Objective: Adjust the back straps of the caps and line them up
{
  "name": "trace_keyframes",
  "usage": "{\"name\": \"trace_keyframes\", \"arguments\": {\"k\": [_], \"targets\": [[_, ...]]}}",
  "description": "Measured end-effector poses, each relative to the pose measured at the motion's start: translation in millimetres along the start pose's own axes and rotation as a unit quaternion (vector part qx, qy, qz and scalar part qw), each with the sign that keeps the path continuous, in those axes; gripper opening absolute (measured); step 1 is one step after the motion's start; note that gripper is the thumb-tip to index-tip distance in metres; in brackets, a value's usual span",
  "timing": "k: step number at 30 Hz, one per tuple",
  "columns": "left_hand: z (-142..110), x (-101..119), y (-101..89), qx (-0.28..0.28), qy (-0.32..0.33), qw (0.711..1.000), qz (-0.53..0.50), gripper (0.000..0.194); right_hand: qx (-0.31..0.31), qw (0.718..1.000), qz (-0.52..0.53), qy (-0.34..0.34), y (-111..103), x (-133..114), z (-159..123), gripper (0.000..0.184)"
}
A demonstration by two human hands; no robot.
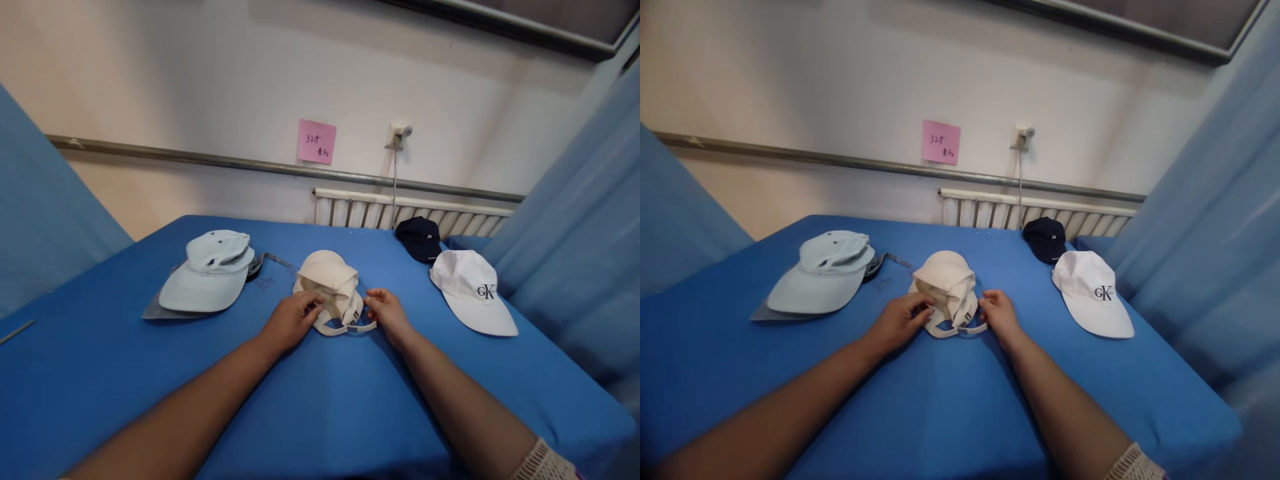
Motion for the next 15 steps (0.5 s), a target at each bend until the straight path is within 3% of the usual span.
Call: {"name": "trace_keyframes", "arguments": {"k": [6,11,15], "targets": [[9,7,19.8,-0.109,0.024,0.989,0.096,0.031,-0.014,0.999,-0.029,-0.026,-4,0,5,0.039],[11,14,21.6,-0.126,0.019,0.978,0.162,0.017,-0.047,0.997,-0.050,-0.040,-1,3,5,0.033],[8,16,19.4,-0.111,0.002,0.978,0.178,0.014,-0.084,0.985,-0.104,-0.106,4,-1,1,0.025]]}}
Point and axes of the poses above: each hand's wrist, its own z-axis towards the middle knuckle, its own y-axis out of the palm, x = y × z, the point moved 4 cm from there along z, towards the middle knuckle, and after that the axes turned 4 degrees about y, right-handed, at the moved point
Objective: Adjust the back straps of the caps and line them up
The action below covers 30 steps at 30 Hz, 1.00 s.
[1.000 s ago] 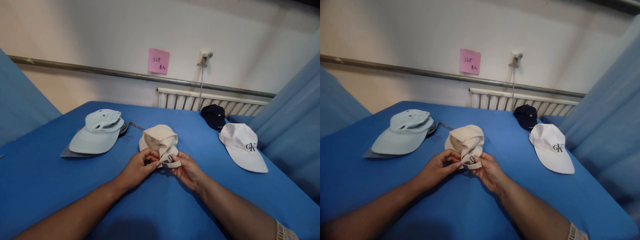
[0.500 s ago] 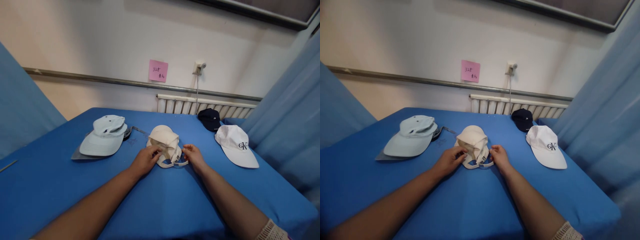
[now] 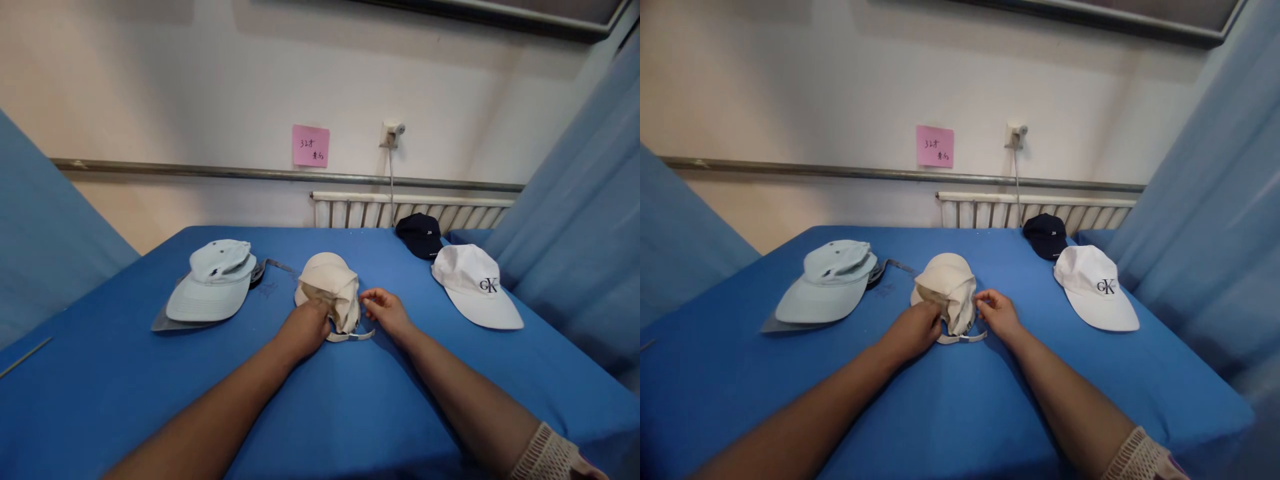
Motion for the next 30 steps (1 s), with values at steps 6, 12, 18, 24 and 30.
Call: {"name": "trace_keyframes", "arguments": {"k": [6,12,18,24,30], "targets": [[-17,-24,-14.7,0.059,-0.080,0.992,-0.080,0.009,-0.084,0.978,-0.128,-0.145,18,-6,-11,0.018],[-28,-41,-28.8,0.056,-0.110,0.984,-0.125,0.009,-0.056,0.985,-0.141,-0.081,17,5,-4,0.016],[-28,-40,-33.2,0.039,-0.125,0.988,-0.087,0.010,-0.029,0.997,-0.066,-0.017,12,4,-5,0.009],[-30,-29,-35.1,0.043,-0.083,0.991,-0.094,0.018,-0.064,0.994,-0.079,-0.029,20,-2,-14,0.010],[-31,-8,-35.4,0.087,0.052,0.993,-0.068,0.011,-0.116,0.991,-0.054,-0.035,27,-6,-22,0.014]]}}
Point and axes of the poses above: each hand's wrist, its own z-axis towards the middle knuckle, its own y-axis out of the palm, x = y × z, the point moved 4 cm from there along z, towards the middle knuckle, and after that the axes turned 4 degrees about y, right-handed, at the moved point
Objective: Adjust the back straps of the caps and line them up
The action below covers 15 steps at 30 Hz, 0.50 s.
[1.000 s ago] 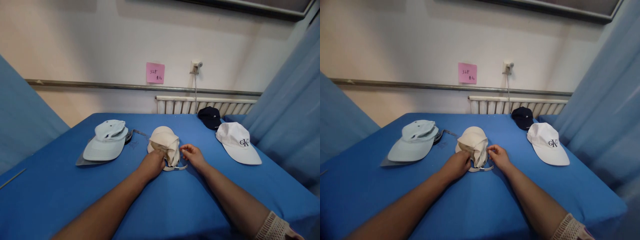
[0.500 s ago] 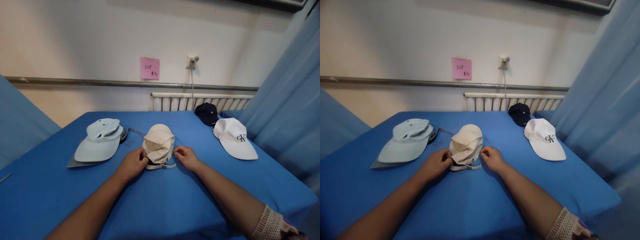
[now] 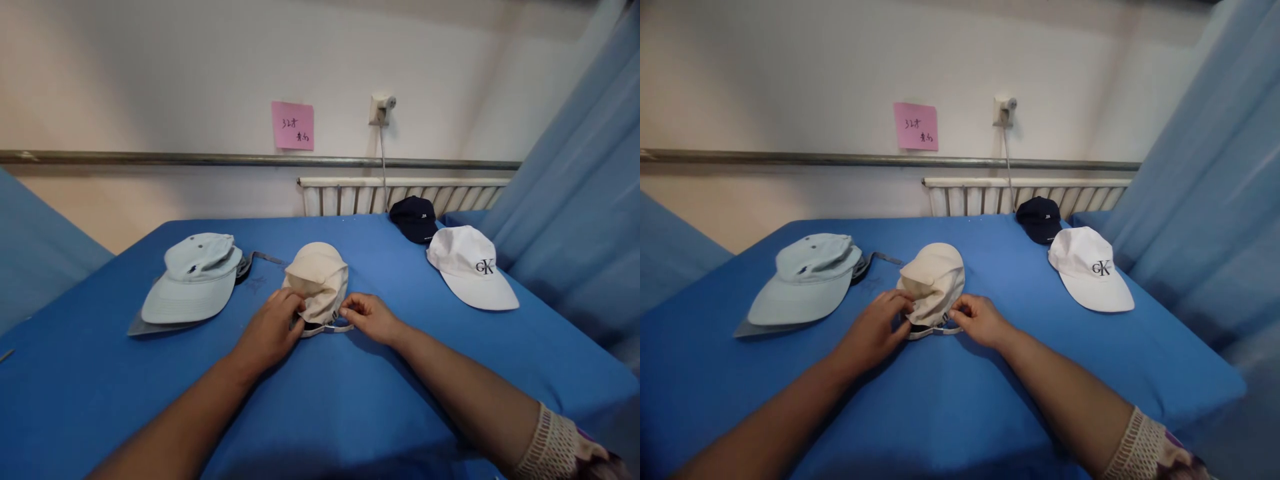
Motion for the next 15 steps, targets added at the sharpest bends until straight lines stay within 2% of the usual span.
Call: {"name": "trace_keyframes", "arguments": {"k": [4,9,12,14,15], "targets": [[1,-5,-0.2,0.012,-0.029,0.999,0.018,0.003,-0.028,1.000,-0.006,0.003,0,-6,-5,0.020],[1,-14,-3.1,0.051,-0.091,0.994,-0.026,0.007,-0.009,0.997,-0.066,-0.042,4,-10,-6,0.017],[1,-18,-3.0,0.101,-0.116,0.983,-0.099,0.009,0.033,0.999,0.002,-0.005,6,-7,-3,0.020],[0,-23,-3.0,0.143,-0.136,0.968,-0.157,0.013,0.069,0.992,0.091,0.051,9,-6,-4,0.026],[0,-26,-2.9,0.162,-0.147,0.958,-0.186,0.016,0.068,0.984,0.143,0.082,12,-7,-6,0.029]]}}
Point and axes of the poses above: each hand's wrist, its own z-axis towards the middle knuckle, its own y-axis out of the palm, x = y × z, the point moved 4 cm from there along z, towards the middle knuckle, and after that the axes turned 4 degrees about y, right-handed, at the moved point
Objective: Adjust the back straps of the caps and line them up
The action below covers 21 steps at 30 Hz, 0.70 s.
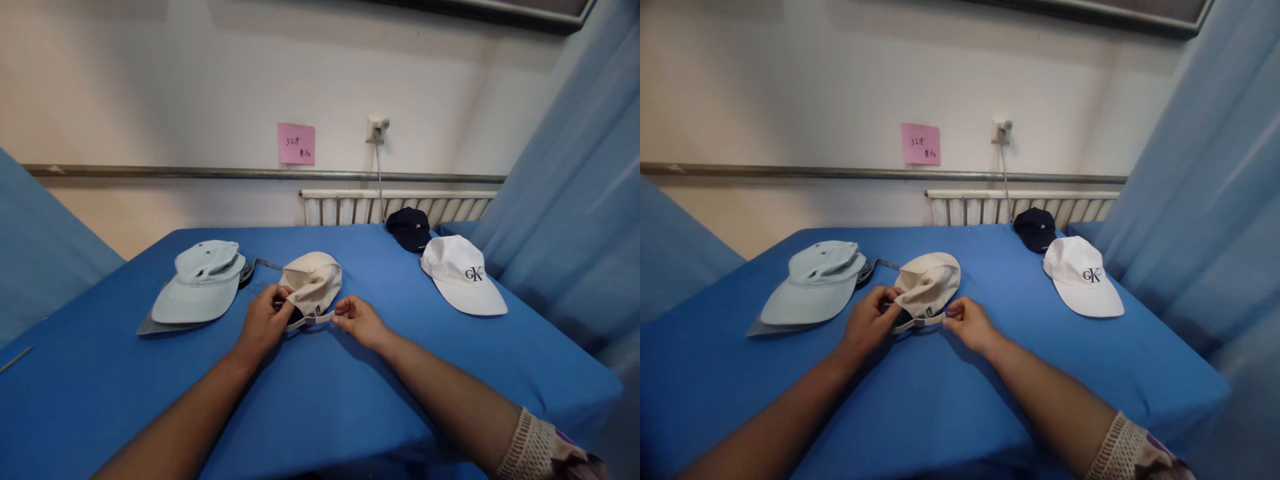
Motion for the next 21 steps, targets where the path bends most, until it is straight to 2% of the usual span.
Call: {"name": "trace_keyframes", "arguments": {"k": [3,5,7,10,15,21], "targets": [[2,-7,-2.5,0.042,-0.038,0.995,-0.076,0.025,-0.082,0.980,0.148,0.104,21,-1,-14,0.036],[3,-10,-3.1,0.058,-0.064,0.989,-0.116,0.028,-0.130,0.956,0.224,0.136,37,-5,-23,0.038],[3,-12,-2.7,0.064,-0.086,0.983,-0.146,0.030,-0.133,0.939,0.283,0.145,49,-8,-26,0.036],[3,-12,-2.5,0.063,-0.100,0.981,-0.154,0.033,-0.099,0.924,0.339,0.146,61,-8,-19,0.035],[1,-11,-6.1,0.055,-0.093,0.988,-0.113,0.031,-0.059,0.921,0.360,0.139,64,-5,-8,0.029],[1,-11,-6.4,0.036,-0.085,0.991,-0.094,0.027,-0.107,0.951,0.287,0.043,62,-19,-16,0.033]]}}
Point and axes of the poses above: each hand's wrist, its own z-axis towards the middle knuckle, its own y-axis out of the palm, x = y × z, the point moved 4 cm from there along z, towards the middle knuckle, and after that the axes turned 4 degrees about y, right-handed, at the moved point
